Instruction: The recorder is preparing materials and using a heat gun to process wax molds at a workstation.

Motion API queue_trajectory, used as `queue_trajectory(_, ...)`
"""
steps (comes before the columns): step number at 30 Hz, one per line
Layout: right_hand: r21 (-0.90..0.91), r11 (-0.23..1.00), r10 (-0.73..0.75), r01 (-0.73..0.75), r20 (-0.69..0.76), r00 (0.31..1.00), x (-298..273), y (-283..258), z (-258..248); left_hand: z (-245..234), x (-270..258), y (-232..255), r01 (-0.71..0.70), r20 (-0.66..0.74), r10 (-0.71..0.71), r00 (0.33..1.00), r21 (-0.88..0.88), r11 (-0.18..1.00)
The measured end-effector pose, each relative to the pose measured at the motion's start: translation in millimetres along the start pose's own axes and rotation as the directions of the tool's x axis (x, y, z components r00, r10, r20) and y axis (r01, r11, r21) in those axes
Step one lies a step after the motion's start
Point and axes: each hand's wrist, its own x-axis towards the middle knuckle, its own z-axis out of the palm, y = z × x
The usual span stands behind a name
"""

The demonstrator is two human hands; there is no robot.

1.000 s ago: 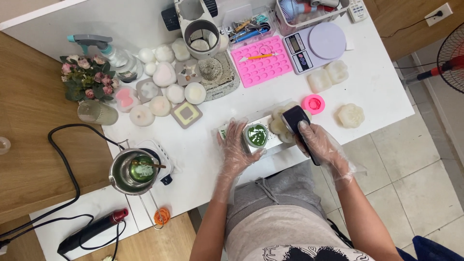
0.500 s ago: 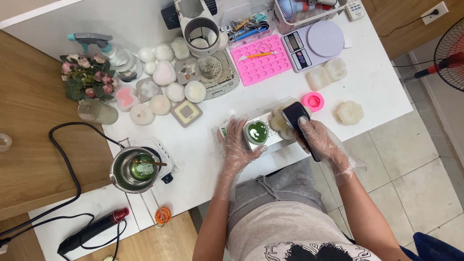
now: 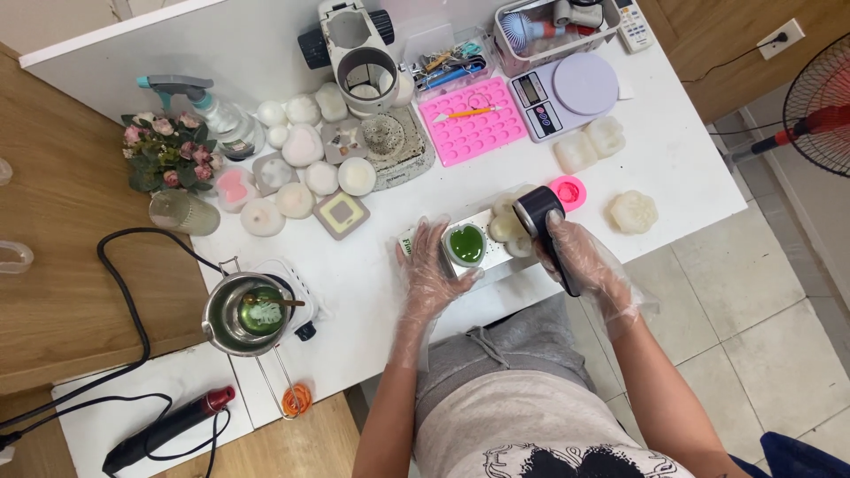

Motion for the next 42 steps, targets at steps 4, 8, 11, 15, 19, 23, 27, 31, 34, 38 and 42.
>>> queue_trajectory(4, 0.05, 0.998, -0.026, 0.026, 0.002, 1.0, 7, 14, -3, 3, 1, -4, 0.012, 0.005, -0.012, 1.0, 0.01, 1.0)
queue_trajectory(8, 0.187, 0.982, -0.007, 0.001, 0.032, 0.999, 7, 13, -1, 2, 1, -4, 0.021, 0.008, -0.021, 1.0, 0.026, 0.999)
queue_trajectory(11, 0.277, 0.96, 0.018, -0.033, 0.056, 0.998, 2, 5, 0, 2, 1, -3, 0.026, 0.015, -0.027, 1.0, 0.027, 0.999)
queue_trajectory(15, 0.28, 0.96, -0.007, -0.012, 0.065, 0.998, -1, 2, 0, -1, 1, -2, 0.024, 0.018, -0.024, 1.0, 0.026, 0.999)
queue_trajectory(19, 0.233, 0.972, -0.03, 0.012, 0.074, 0.997, 2, 7, -2, -3, 1, 0, 0.01, 0.023, -0.011, 1.0, 0.03, 1.0)
queue_trajectory(23, 0.151, 0.988, -0.03, 0.024, 0.038, 0.999, 4, 11, -2, -1, 1, -2, 0.004, 0.029, -0.006, 1.0, 0.057, 0.998)
queue_trajectory(27, 0.107, 0.994, -0.029, 0.028, 0.008, 1.0, 6, 14, -1, -1, 1, -1, -0.005, 0.026, 0.003, 1.0, 0.066, 0.998)
queue_trajectory(31, 0.06, 0.997, -0.045, 0.046, -0.018, 0.999, 9, 19, -1, -2, 2, 0, 0.006, 0.032, -0.008, 0.999, 0.067, 0.998)
queue_trajectory(34, 0.058, 0.997, -0.049, 0.05, -0.025, 0.998, 7, 16, 0, -3, 1, -1, 0.001, 0.026, -0.003, 1.0, 0.064, 0.998)
queue_trajectory(38, 0.04, 0.997, -0.06, 0.061, -0.023, 0.998, 1, 7, 0, -1, 1, -2, 0.0, 0.018, -0.001, 1.0, 0.05, 0.999)
queue_trajectory(42, 0.012, 0.998, -0.066, 0.066, -0.018, 0.998, 5, 11, 0, -3, 1, 0, -0.004, 0.009, 0.003, 1.0, 0.041, 0.999)
